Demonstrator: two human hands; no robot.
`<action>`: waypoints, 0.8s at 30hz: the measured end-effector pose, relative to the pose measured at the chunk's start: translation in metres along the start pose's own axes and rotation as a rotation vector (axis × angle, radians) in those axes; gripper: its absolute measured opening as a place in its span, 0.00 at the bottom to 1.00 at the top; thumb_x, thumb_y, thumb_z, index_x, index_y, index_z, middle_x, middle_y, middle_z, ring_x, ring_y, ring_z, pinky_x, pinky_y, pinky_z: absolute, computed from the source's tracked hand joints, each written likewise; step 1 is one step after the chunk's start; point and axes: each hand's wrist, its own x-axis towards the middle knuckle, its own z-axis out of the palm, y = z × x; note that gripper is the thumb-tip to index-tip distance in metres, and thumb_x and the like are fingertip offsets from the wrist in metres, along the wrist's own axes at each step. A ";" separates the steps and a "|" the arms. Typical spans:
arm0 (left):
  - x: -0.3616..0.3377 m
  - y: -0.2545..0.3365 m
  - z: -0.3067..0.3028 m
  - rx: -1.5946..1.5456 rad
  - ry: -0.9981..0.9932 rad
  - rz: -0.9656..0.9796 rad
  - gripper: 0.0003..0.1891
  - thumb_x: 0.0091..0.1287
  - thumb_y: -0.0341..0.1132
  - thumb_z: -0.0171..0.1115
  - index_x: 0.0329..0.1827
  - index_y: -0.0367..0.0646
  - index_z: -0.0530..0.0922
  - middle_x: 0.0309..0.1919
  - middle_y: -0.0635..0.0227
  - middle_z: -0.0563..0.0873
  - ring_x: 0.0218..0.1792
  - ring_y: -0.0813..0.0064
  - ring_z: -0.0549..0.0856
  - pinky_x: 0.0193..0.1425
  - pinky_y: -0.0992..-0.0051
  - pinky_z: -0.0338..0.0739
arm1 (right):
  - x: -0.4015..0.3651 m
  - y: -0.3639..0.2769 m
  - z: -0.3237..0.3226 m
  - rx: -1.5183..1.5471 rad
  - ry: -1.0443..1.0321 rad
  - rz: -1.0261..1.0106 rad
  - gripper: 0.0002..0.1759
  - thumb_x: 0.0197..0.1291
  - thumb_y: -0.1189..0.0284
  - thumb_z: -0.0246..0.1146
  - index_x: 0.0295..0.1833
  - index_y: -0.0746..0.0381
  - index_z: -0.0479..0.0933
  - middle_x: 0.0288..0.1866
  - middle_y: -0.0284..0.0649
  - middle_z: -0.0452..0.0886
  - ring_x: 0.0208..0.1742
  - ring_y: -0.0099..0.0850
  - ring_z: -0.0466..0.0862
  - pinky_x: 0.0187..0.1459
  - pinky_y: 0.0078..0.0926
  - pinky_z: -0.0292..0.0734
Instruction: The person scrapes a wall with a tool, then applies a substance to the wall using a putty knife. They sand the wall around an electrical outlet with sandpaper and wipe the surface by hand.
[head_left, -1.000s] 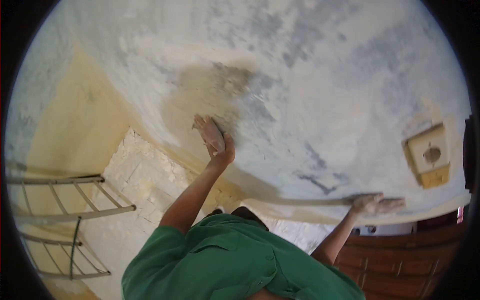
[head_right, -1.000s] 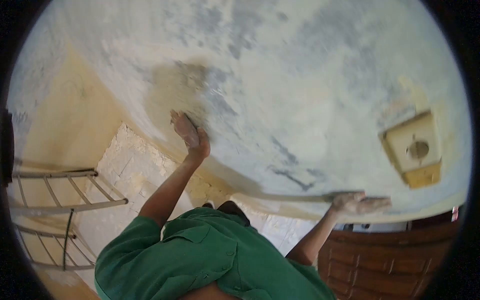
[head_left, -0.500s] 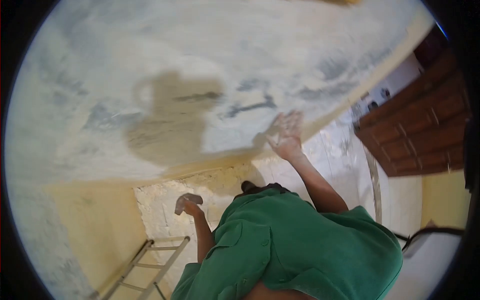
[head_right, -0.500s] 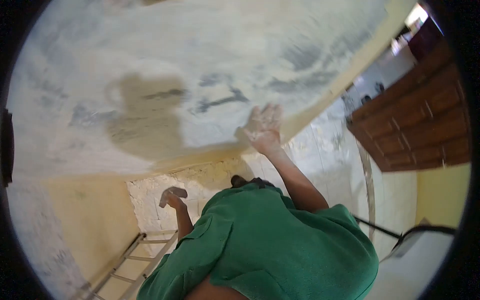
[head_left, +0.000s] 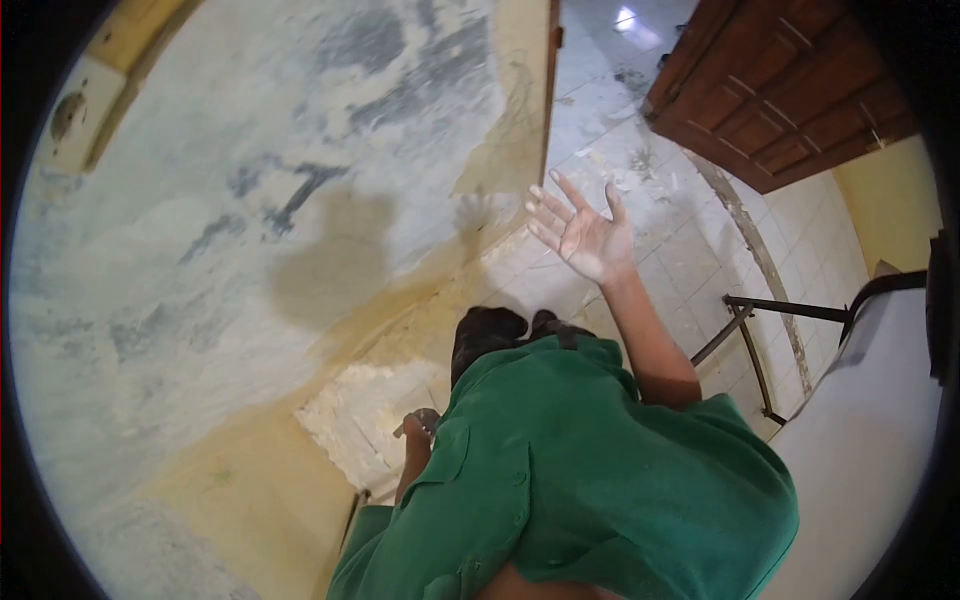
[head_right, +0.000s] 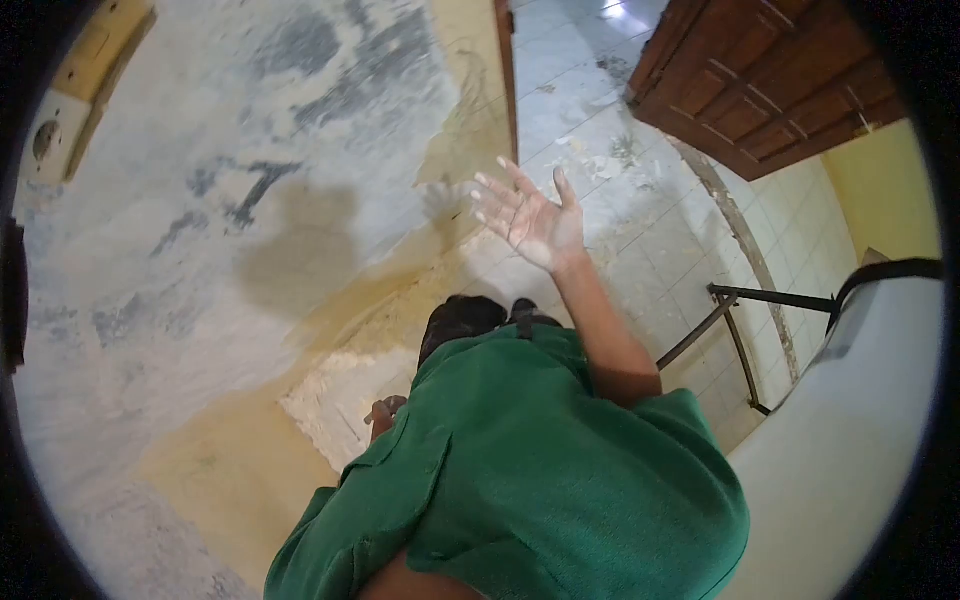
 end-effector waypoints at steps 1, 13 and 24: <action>0.006 0.006 0.017 0.021 -0.038 0.004 0.17 0.65 0.48 0.47 0.52 0.54 0.72 0.49 0.67 0.76 0.50 0.64 0.74 0.50 0.56 0.71 | -0.006 -0.003 0.004 -0.010 -0.005 -0.023 0.42 0.61 0.41 0.49 0.72 0.57 0.57 0.69 0.53 0.63 0.69 0.48 0.64 0.68 0.47 0.59; -0.119 0.107 0.156 0.229 -0.076 0.382 0.15 0.63 0.45 0.49 0.51 0.58 0.74 0.46 0.70 0.78 0.47 0.67 0.76 0.49 0.56 0.70 | -0.070 -0.033 -0.023 0.159 -0.063 -0.272 0.42 0.61 0.42 0.50 0.72 0.60 0.58 0.72 0.51 0.60 0.70 0.47 0.63 0.69 0.48 0.56; -0.076 0.101 0.100 0.169 0.037 0.151 0.15 0.64 0.47 0.48 0.50 0.56 0.74 0.46 0.70 0.76 0.46 0.64 0.74 0.46 0.59 0.71 | -0.007 -0.031 -0.049 -0.073 0.134 -0.153 0.16 0.64 0.57 0.56 0.39 0.61 0.75 0.52 0.48 0.78 0.59 0.42 0.76 0.60 0.42 0.69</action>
